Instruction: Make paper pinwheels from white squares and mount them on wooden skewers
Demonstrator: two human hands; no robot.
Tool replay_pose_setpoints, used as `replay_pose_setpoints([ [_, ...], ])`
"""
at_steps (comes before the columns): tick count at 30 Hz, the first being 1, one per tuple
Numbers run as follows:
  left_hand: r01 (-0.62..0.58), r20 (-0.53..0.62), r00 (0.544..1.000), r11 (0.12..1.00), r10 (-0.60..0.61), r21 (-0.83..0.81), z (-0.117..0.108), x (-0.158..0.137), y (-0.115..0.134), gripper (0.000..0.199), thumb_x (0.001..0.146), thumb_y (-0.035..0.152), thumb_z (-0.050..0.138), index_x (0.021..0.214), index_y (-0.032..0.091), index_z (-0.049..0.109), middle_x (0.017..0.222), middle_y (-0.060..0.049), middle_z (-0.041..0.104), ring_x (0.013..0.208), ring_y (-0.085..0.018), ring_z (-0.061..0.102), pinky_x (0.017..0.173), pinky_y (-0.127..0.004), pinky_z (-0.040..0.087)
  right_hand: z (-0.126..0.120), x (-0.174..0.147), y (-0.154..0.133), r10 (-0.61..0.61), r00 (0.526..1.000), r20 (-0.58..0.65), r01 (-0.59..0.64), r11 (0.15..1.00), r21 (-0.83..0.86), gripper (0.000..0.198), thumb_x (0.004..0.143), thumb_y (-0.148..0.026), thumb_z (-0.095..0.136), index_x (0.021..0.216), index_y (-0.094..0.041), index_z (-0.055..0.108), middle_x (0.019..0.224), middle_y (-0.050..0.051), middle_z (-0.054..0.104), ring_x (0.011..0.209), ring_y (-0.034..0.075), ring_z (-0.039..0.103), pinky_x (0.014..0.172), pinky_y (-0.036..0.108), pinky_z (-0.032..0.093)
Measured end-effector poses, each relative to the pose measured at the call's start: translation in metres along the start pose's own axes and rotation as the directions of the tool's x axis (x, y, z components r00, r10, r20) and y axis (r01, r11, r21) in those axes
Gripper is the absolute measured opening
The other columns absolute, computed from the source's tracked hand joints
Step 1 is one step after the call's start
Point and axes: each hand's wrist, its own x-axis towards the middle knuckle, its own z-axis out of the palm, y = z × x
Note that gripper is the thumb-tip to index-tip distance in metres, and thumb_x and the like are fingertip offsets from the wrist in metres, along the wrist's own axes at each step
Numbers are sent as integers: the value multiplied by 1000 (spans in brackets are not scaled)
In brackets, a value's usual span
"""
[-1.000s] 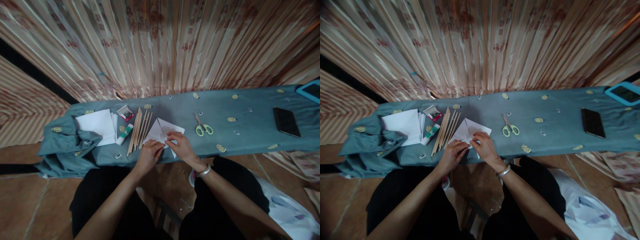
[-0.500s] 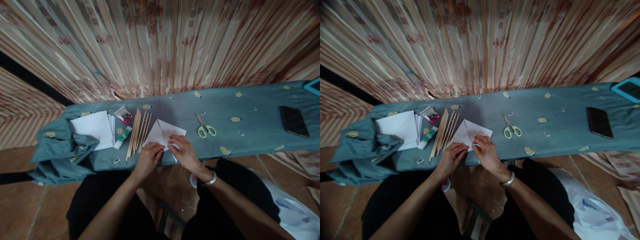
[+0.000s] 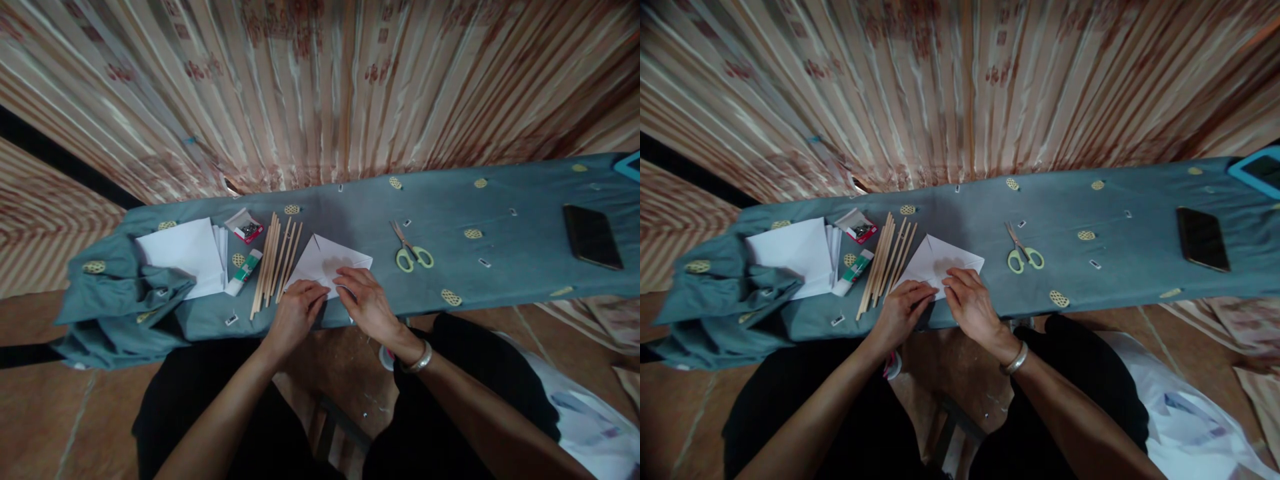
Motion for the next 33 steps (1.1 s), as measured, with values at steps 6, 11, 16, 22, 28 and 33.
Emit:
replay_pose_setpoints([
  [6, -3, 11, 1000, 1000, 3, 13, 0, 1, -1, 19, 92, 15, 57, 103, 17, 73, 93, -7, 70, 89, -19, 65, 82, -33, 54, 0, 0, 0, -40, 999, 31, 43, 996, -82, 35, 92, -10, 42, 117, -14, 67, 129, 15, 62, 119, 28, 51, 101, 49, 49],
  [11, 2, 5, 1000, 1000, -2, 5, -1, 0, -1, 20, 91, 14, 58, 103, 18, 73, 93, -7, 70, 89, -20, 65, 82, -33, 54, 1, 1, -2, -76, 995, 70, 85, 987, -136, 43, 90, -5, 38, 122, -12, 65, 136, 18, 56, 124, 30, 46, 103, 50, 47],
  [16, 9, 20, 1000, 1000, -9, 25, -1, 1, 0, 21, 92, 15, 56, 103, 19, 73, 92, -6, 70, 89, -19, 65, 82, -32, 54, 3, 1, -2, -98, 991, 95, 116, 971, -207, 41, 90, -5, 39, 121, -13, 65, 137, 18, 55, 124, 30, 46, 101, 51, 47],
  [22, 8, 33, 999, 995, -11, 96, 0, -2, 5, 21, 94, 19, 53, 105, 17, 71, 94, -7, 65, 88, -18, 63, 82, -33, 54, 5, -1, -8, -65, 983, 172, 114, 949, -294, 44, 87, -2, 42, 125, -13, 61, 143, 18, 52, 129, 32, 44, 100, 51, 46],
  [28, -41, 79, 997, 975, 24, 220, 0, -3, 9, 17, 91, 16, 56, 102, 15, 69, 98, -9, 64, 92, -22, 61, 82, -36, 53, 12, 0, -12, -109, 973, 202, 168, 938, -304, 48, 85, 1, 43, 130, -9, 56, 142, 20, 54, 130, 32, 45, 103, 51, 43],
  [33, -62, 127, 992, 959, 28, 276, 0, 0, 10, 15, 90, 16, 57, 99, 15, 69, 97, -8, 66, 90, -22, 60, 80, -36, 51, 12, 4, -8, -135, 972, 194, 193, 928, -319, 46, 83, 1, 42, 123, -10, 62, 139, 18, 57, 129, 31, 46, 103, 50, 45],
])
